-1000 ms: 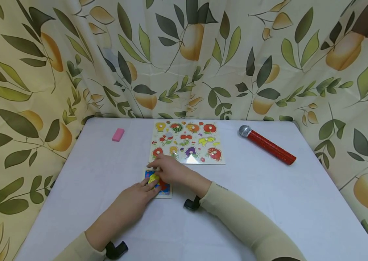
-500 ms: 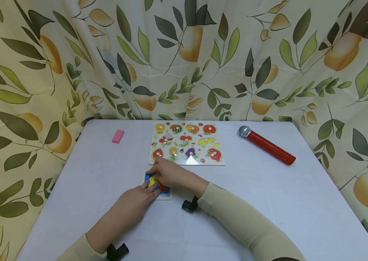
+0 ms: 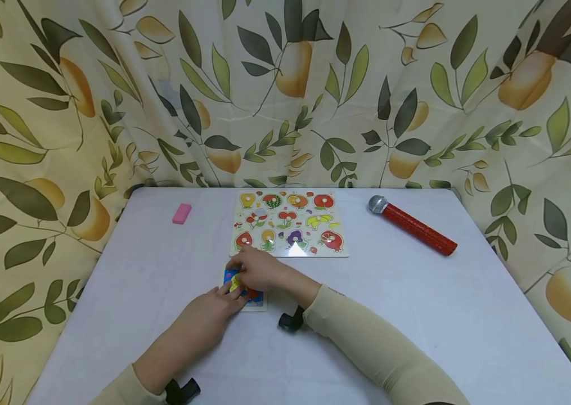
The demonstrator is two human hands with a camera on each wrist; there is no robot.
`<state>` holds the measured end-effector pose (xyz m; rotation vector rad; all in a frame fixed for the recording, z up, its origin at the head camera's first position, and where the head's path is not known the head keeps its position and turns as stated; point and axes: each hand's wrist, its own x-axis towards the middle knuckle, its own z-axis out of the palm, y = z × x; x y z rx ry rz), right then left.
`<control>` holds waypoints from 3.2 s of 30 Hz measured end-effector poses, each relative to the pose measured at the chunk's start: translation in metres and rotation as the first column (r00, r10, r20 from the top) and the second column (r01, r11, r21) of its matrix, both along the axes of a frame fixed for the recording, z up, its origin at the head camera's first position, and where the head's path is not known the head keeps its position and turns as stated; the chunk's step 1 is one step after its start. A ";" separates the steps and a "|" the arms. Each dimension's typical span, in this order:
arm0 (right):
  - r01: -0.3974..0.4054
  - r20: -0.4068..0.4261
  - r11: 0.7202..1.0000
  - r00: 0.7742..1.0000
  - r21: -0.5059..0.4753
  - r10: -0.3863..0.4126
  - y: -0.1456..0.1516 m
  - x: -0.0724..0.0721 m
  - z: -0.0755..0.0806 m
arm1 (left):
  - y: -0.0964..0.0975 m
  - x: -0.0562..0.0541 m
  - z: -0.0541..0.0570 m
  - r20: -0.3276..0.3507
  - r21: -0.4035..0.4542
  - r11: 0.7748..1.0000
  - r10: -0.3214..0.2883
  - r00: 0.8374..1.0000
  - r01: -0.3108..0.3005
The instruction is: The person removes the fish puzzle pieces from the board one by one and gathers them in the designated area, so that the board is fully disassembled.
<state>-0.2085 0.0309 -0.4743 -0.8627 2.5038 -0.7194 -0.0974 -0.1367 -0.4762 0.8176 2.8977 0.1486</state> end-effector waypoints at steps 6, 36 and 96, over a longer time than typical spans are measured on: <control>0.039 -0.007 0.999 0.999 0.013 -0.039 -0.003 0.004 0.002 | -0.003 0.000 0.001 0.019 0.070 0.997 0.009 1.000 -0.011; 0.069 0.107 0.997 0.992 -0.027 -0.066 -0.001 0.002 0.004 | -0.003 -0.003 -0.003 0.147 0.102 0.989 0.087 0.985 -0.103; 0.433 0.387 0.844 0.871 -0.316 -0.302 0.045 -0.012 0.017 | 0.003 0.001 0.000 0.146 -0.038 0.996 0.081 0.986 -0.076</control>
